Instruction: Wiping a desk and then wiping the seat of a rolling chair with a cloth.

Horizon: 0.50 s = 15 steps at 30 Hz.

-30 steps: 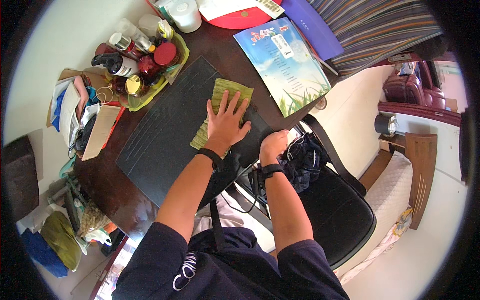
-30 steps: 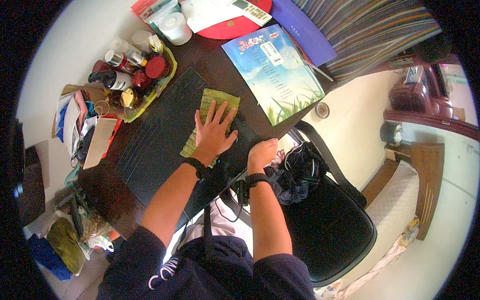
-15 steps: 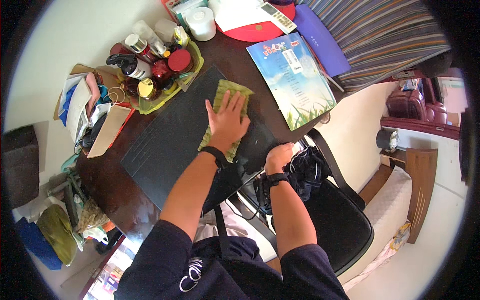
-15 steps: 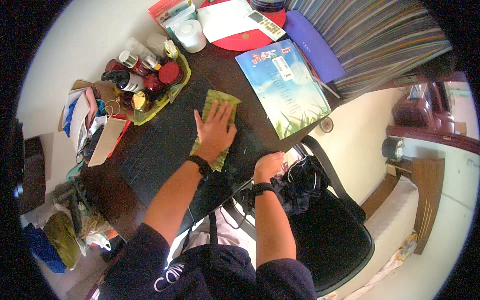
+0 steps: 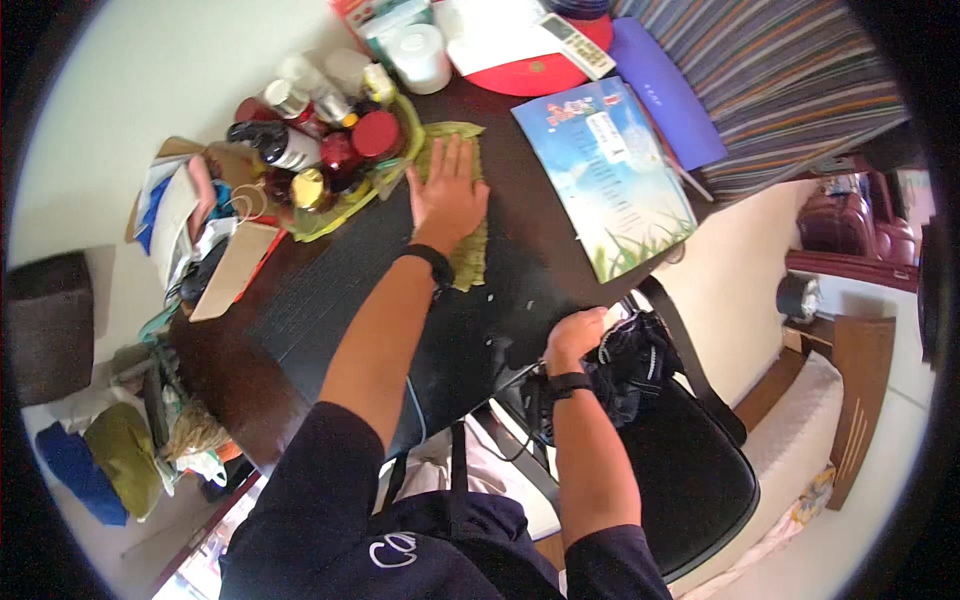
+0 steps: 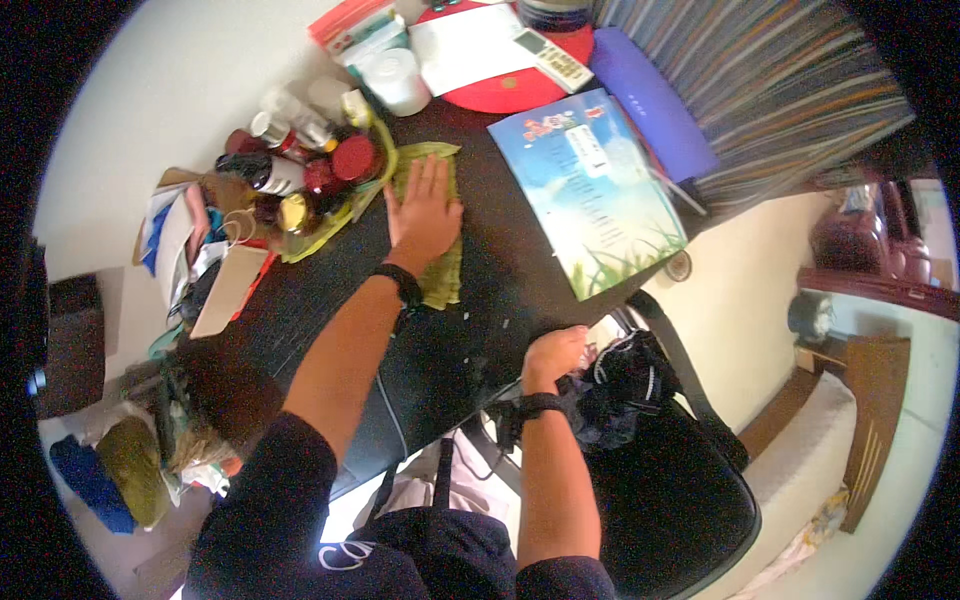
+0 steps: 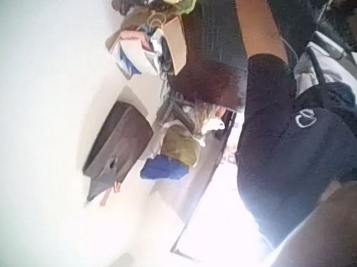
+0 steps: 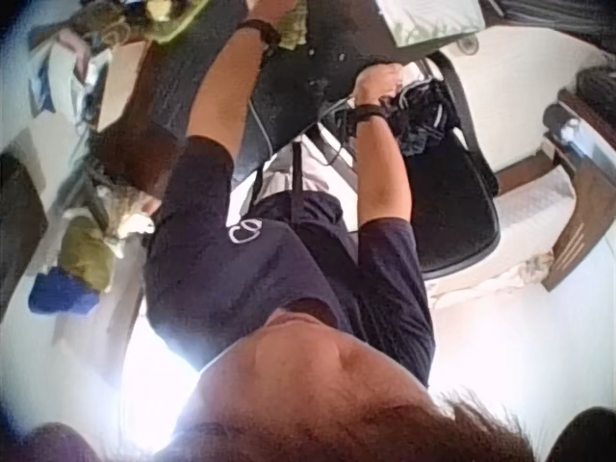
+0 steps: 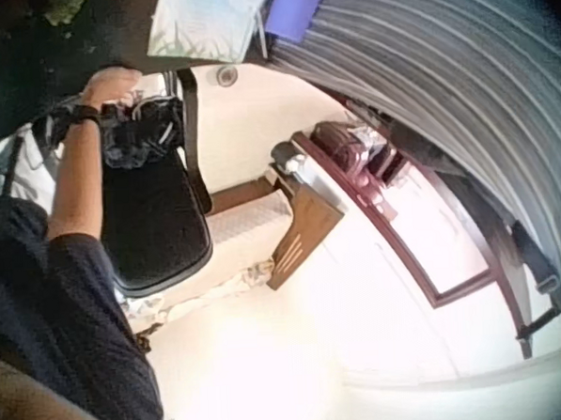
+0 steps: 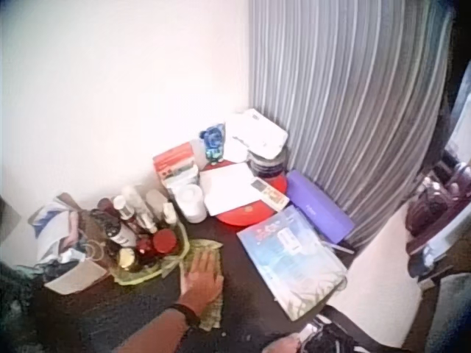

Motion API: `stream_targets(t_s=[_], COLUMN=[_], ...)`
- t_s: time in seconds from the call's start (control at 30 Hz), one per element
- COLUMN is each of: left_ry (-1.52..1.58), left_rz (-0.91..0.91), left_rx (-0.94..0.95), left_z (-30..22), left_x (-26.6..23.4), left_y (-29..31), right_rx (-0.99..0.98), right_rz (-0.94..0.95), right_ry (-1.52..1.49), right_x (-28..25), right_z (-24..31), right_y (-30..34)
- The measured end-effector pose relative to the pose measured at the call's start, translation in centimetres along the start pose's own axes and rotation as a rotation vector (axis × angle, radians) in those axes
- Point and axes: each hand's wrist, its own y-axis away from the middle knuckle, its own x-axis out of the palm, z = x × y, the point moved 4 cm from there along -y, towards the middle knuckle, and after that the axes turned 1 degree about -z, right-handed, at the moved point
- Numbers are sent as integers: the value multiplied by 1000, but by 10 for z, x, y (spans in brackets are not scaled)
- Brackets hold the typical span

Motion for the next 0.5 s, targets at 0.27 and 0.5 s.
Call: stream_targets(t_s=[0.27,0.5], left_ry=[63,141], left_rz=[17,188], left_rx=[-86,-65], left_z=[-9,-9], left_x=[-9,-17], left_y=[71,216], right_rx=[83,90], right_rz=[94,21], right_ry=[-154,-136], right_x=[-2,0], right_z=[8,5], right_y=[4,-3])
